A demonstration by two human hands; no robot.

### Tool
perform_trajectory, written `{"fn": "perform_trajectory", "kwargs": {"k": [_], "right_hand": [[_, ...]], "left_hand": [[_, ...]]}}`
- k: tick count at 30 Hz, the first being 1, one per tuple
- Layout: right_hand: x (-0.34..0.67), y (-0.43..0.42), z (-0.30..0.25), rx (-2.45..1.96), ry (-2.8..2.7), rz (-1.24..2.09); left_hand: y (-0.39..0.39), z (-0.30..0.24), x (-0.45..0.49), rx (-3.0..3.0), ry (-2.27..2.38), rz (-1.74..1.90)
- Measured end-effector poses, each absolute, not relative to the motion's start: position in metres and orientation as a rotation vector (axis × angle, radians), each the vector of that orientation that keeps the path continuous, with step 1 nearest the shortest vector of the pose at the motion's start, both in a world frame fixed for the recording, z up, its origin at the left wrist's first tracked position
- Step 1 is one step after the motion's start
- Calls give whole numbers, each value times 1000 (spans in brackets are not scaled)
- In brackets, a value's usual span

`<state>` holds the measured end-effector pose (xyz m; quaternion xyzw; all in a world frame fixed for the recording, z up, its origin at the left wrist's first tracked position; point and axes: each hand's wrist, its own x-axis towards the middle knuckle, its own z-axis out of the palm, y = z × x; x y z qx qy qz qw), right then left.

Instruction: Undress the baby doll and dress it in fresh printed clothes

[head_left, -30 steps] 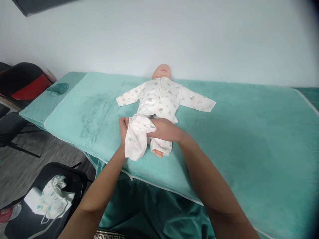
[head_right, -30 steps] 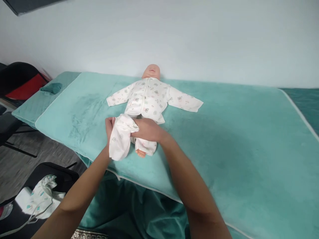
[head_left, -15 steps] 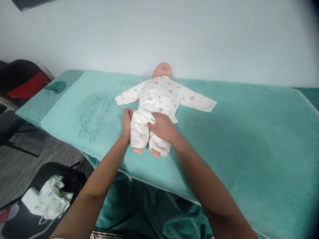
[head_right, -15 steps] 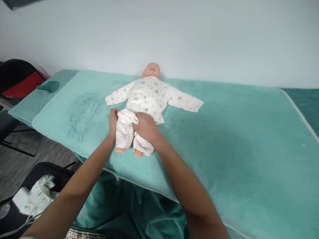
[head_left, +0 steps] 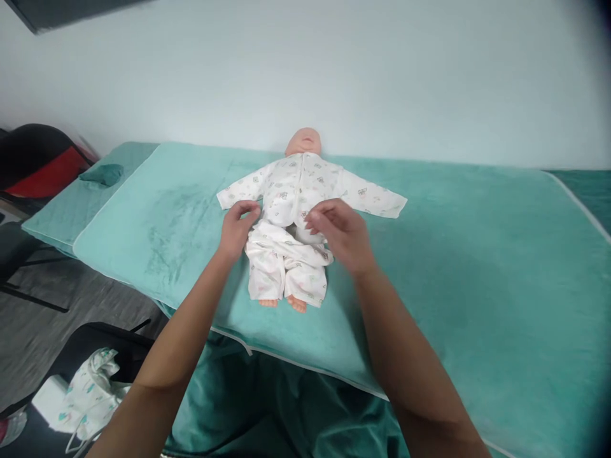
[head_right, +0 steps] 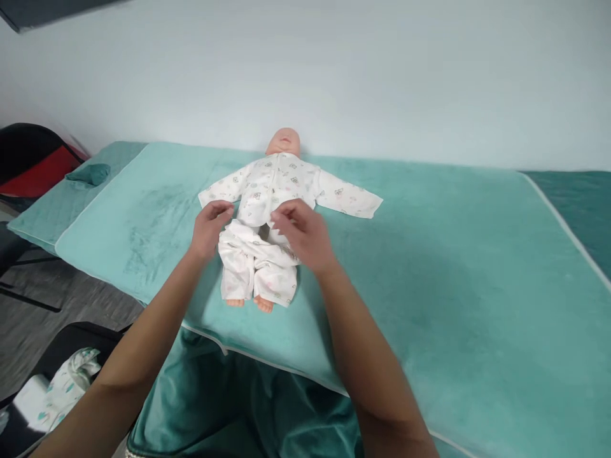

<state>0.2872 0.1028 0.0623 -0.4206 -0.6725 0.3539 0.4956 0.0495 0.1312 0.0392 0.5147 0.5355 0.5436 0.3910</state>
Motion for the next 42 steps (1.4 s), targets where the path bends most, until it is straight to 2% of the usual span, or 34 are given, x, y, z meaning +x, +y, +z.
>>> {"fn": "perform_trajectory", "kwargs": {"k": [5, 9, 14, 18, 20, 22, 25, 29, 31, 35, 42], "right_hand": [[285, 108, 46, -1346, -2022, 278], [274, 105, 40, -1426, -2103, 90], [277, 110, 44, -1354, -1829, 360], [320, 116, 42, -1323, -1225, 682], [355, 116, 35, -1421, -1001, 649], [388, 112, 26, -1682, -917, 556], [409, 104, 18, -1901, -1024, 452], [369, 96, 19, -1695, -1259, 551], [340, 92, 21, -1442, -1460, 730], [316, 86, 23, -1017, -1773, 909], [336, 85, 24, -981, -1930, 960]], "left_hand": [[128, 63, 66, 2113, 1344, 884], [121, 62, 87, 2350, 1611, 690], [118, 70, 101, 2330, 1771, 833], [131, 69, 72, 1535, 1772, 1419], [141, 58, 48, 1022, 1696, 1605], [147, 40, 29, 754, 1707, 1625], [143, 12, 17, 897, 1748, 1724], [124, -7, 23, 1331, 1482, 1388], [117, -6, 25, 1336, 1317, 1220], [107, 0, 22, 1255, 1176, 1171], [93, 0, 12, 1072, 997, 1058]]}}
